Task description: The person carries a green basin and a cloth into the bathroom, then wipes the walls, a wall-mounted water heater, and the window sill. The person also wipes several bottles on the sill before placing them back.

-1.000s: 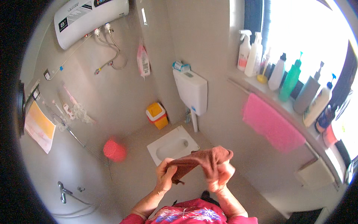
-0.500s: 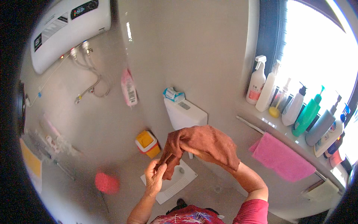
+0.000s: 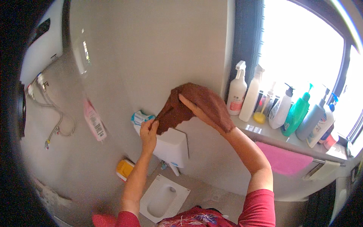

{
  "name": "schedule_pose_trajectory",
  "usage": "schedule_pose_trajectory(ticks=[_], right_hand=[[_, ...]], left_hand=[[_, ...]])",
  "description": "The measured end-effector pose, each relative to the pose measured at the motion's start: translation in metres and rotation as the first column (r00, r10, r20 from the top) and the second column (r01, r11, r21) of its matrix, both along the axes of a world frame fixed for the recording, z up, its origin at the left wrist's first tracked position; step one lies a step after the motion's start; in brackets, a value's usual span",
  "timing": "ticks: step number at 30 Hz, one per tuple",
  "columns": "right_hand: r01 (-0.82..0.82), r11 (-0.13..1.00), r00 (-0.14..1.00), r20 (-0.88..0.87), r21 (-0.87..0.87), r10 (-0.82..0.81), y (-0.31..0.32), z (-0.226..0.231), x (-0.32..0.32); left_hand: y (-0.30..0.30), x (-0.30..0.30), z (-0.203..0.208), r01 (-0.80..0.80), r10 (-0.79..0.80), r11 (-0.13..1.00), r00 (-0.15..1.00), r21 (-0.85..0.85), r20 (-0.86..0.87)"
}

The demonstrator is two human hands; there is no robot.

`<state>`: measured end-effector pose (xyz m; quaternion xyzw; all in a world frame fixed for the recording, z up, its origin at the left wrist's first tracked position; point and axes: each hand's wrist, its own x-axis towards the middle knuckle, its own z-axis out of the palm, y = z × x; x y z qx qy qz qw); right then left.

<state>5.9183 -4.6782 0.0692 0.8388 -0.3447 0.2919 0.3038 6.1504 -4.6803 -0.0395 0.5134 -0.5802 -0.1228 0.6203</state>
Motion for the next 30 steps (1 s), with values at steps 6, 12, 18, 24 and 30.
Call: schedule_pose_trajectory(ticks=[6, 12, 18, 24, 30], right_hand=[[0.026, 0.999, 0.996, 0.090, 0.026, -0.028, -0.055, 0.005, -0.003], [0.058, 0.991, 0.996, 0.061, 0.122, -0.066, -0.077, -0.023, -0.002], [0.138, 0.983, 0.983, 0.135, -0.119, -0.121, -0.103, 0.060, 0.012], [0.293, 0.903, 0.951, 0.196, -0.313, -0.240, -0.120, 0.116, 0.052], [0.085, 0.992, 0.991, 0.113, -0.092, -0.074, -0.145, 0.029, 0.075]], left_hand=[[-0.082, -0.027, 0.001, 0.003, -0.008, 0.993, 0.999, -0.118, -0.040], [-0.090, -0.059, 0.013, 0.179, -0.185, 0.982, 0.853, -0.060, -0.488], [-0.100, -0.091, 0.059, 0.271, -0.155, 0.887, 0.938, -0.374, 0.311], [-0.155, -0.073, 0.107, 0.022, 0.171, 0.927, 0.863, -0.373, 0.476], [-0.149, -0.042, 0.022, 0.107, -0.025, 0.986, 0.856, -0.130, 0.516]])
